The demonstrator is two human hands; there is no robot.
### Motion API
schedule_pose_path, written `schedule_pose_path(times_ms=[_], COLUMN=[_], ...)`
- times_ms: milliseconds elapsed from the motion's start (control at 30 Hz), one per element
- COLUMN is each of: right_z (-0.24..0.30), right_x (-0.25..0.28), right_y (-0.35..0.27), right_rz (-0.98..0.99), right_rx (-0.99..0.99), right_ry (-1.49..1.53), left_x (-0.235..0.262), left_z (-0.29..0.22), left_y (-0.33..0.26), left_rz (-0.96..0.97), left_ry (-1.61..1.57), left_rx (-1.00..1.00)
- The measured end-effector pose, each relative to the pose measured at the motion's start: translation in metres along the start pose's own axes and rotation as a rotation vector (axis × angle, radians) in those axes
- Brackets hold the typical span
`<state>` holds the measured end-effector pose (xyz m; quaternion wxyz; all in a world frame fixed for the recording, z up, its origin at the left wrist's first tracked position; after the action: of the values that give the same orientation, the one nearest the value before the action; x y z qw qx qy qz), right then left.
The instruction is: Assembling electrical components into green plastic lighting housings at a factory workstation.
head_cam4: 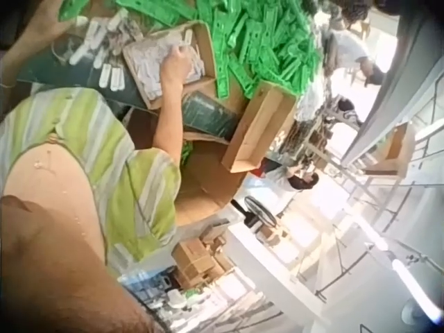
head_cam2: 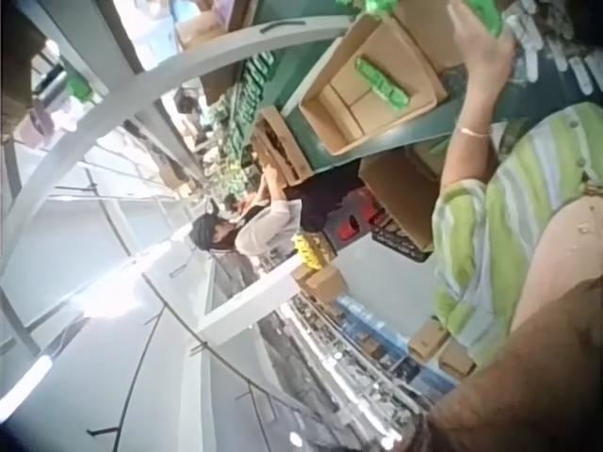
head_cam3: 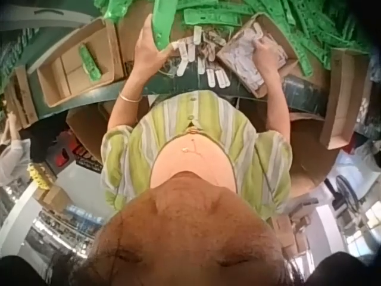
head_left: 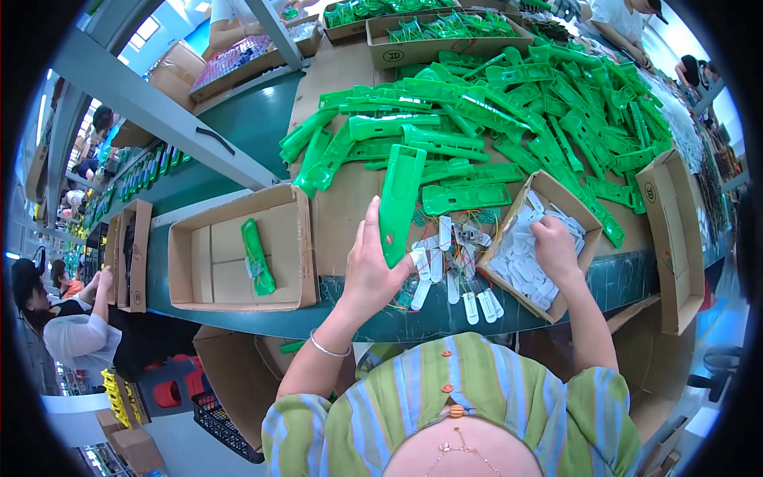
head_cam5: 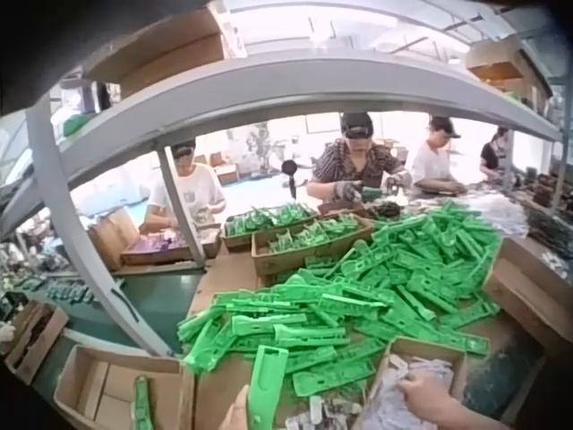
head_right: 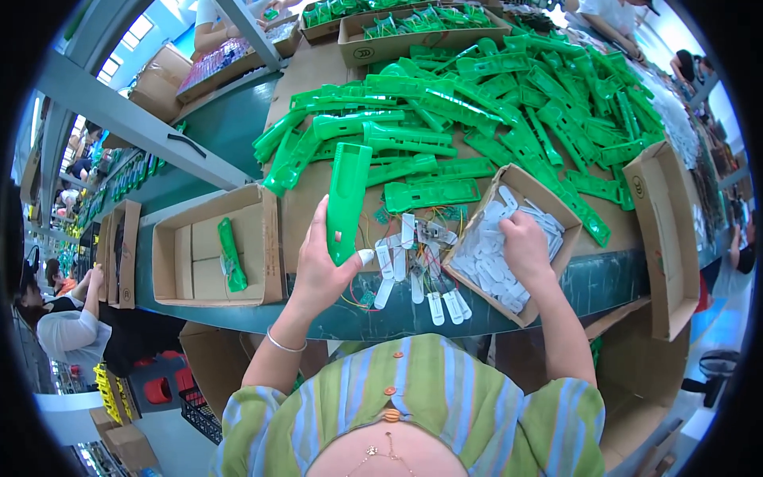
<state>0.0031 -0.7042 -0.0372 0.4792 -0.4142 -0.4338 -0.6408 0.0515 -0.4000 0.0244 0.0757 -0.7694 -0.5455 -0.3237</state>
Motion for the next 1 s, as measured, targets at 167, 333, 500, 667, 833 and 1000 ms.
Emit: schedule_pose_path(times_ms=[167,333,500,667,833,1000], right_z=[0.001,0.074,0.138,0.162,0.169,0.174], right_x=[0.046,0.04,0.02,0.01,0.006,0.0], right_y=[-0.001,-0.002,-0.014,-0.02,-0.019,-0.016], right_rz=[-0.167,0.385,0.756,0.801,0.738,0.718], right_rx=[-0.119,-0.132,-0.167,-0.144,-0.166,-0.033], right_ry=[0.037,1.17,1.568,1.442,1.303,1.131], left_x=[0.005,-0.021,-0.042,-0.037,-0.026,-0.027], left_z=[0.003,-0.002,0.002,0.005,0.0,0.012], left_y=[-0.005,-0.015,-0.028,-0.043,-0.046,-0.052], left_rz=[0.016,-0.036,0.066,0.021,0.08,0.049], left_ry=[0.0,-0.774,-1.123,-0.964,-0.779,-0.67], left_rx=[0.036,0.033,0.088,-0.023,-0.038,-0.068])
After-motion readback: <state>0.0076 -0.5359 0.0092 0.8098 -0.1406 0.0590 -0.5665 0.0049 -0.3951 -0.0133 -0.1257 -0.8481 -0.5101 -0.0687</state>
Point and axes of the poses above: each hand's wrist, its own y-axis towards the middle knuckle, its own x-axis out of the back of the hand, z = x × y, the point moved 4 cm from there along y, towards the middle knuckle, and after that the axes turned 9 degrees about -x, right-handed, at the moved point
